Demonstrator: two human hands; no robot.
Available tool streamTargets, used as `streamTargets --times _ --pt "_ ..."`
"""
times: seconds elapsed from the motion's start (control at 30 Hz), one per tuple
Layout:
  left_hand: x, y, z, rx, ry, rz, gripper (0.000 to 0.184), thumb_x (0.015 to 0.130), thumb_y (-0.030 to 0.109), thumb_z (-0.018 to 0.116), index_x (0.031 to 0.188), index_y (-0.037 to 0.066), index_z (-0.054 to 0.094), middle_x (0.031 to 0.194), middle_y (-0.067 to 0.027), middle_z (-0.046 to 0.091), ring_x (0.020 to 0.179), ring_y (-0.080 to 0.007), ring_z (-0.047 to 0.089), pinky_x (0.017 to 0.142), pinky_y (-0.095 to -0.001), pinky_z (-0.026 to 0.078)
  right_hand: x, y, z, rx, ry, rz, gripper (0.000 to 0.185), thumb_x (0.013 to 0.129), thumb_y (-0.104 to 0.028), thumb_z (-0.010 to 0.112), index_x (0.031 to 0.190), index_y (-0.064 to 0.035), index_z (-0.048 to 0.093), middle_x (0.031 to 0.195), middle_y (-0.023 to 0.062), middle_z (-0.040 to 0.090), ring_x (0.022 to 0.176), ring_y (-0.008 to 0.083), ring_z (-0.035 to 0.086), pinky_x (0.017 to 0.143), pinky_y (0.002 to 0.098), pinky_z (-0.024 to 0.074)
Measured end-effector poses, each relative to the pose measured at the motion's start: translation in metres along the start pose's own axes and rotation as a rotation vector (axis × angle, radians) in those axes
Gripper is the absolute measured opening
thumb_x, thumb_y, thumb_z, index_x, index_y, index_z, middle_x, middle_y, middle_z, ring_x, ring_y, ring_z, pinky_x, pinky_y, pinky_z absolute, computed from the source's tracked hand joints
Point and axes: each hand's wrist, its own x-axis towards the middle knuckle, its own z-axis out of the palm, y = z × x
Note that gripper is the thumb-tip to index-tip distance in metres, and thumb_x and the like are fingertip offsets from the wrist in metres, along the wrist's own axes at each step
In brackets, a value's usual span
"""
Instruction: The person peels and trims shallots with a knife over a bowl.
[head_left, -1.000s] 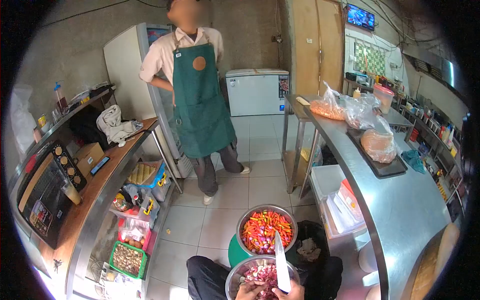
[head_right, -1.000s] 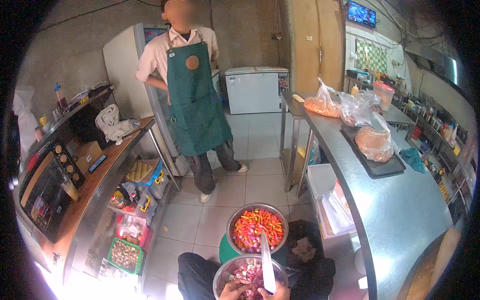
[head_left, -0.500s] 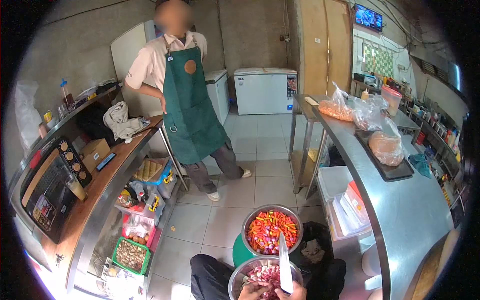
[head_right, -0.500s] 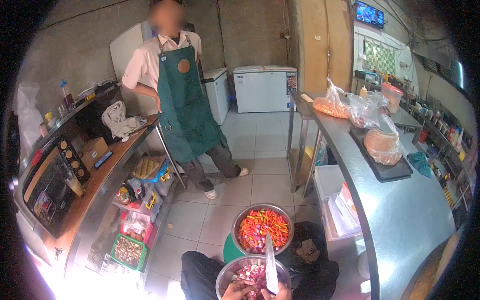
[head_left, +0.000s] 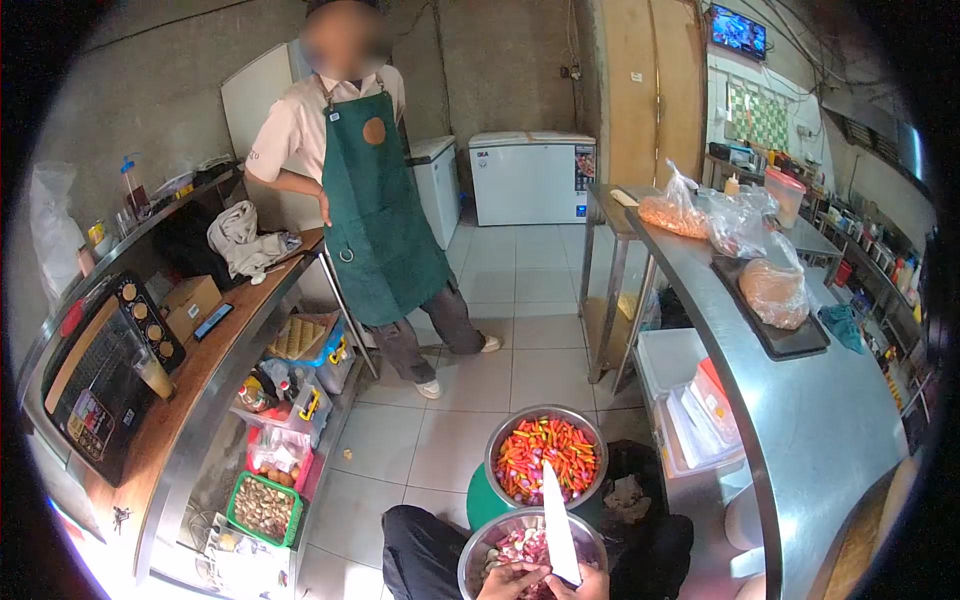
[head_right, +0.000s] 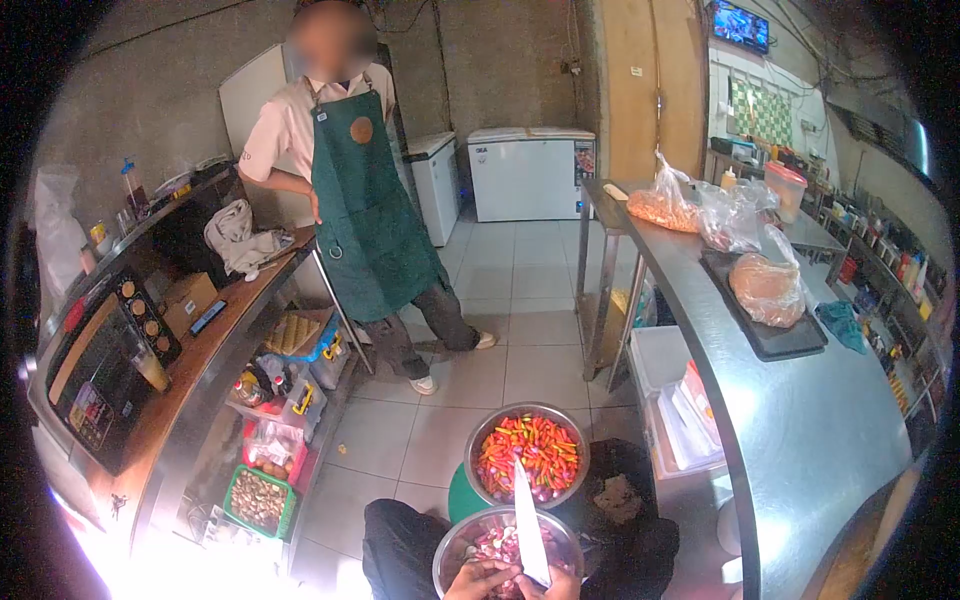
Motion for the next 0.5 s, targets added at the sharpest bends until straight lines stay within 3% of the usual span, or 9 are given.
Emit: streamTargets --times 0.2,0.27,0.33,0.4,0.47,0.5 --pt "0.001 -0.01 0.002 -0.057 -0.036 0.195 0.015 0.099 0.005 0.072 0.114 0.003 0.07 0.091 -0.0067 0.069 0.074 -0.0143 0.066 0.062 -0.0259 0.054 0.0 0.003 0.001 0.035 0.068 -0.035 0.033 0.092 -0.011 0.076 0.12 0.0061 0.071 0.111 0.0224 0.076 0.101 0.031 0.073 0.09 0.041 0.0563" --pt "0.005 -0.016 -0.006 -0.069 -0.19 0.216 0.015 0.1 0.006 0.071 0.115 0.004 0.071 0.087 -0.0047 0.069 0.072 -0.014 0.065 0.061 -0.0255 0.052 -0.009 0.015 0.003 -0.025 0.057 0.039 0.034 0.092 -0.01 0.076 0.121 0.0059 0.071 0.112 0.0224 0.075 0.1 0.0306 0.073 0.09 0.0411 0.0566" --pt "-0.005 0.0 0.001 -0.04 -0.14 0.157 0.016 0.1 0.007 0.071 0.116 0.003 0.071 0.087 -0.0049 0.07 0.072 -0.0138 0.065 0.06 -0.0253 0.052 -0.003 0.003 0.001 -0.083 0.045 0.112 0.034 0.092 -0.01 0.076 0.121 0.0057 0.071 0.112 0.0223 0.075 0.1 0.0301 0.073 0.089 0.0411 0.0569" --pt "-0.003 -0.005 0.002 -0.013 -0.089 0.091 0.017 0.1 0.008 0.072 0.117 0.003 0.071 0.088 -0.005 0.07 0.072 -0.0137 0.065 0.059 -0.0252 0.051 0.011 -0.023 -0.008 0.117 0.034 0.059 0.037 0.091 -0.011 0.076 0.123 0.0063 0.069 0.109 0.0225 0.075 0.097 0.03 0.073 0.086 0.041 0.0574" --pt "0.012 -0.028 -0.006 0.076 -0.09 0.275 0.02 0.1 0.007 0.071 0.119 0.0 0.071 0.089 -0.006 0.071 0.071 -0.0134 0.065 0.058 -0.0237 0.049 -0.003 0.006 -0.005 0.109 0.03 0.094 0.038 0.091 -0.012 0.077 0.123 0.0069 0.068 0.108 0.0223 0.075 0.095 0.0305 0.072 0.086 0.0409 0.0575" --pt "0.009 -0.026 -0.006 0.073 -0.087 0.27 0.02 0.1 0.007 0.071 0.119 0.0 0.071 0.089 -0.006 0.071 0.071 -0.0134 0.065 0.058 -0.0237 0.049 -0.003 0.006 -0.004 0.103 0.026 0.125 0.04 0.09 -0.012 0.077 0.124 0.0074 0.067 0.107 0.0221 0.075 0.093 0.031 0.072 0.085 0.0407 0.0575"
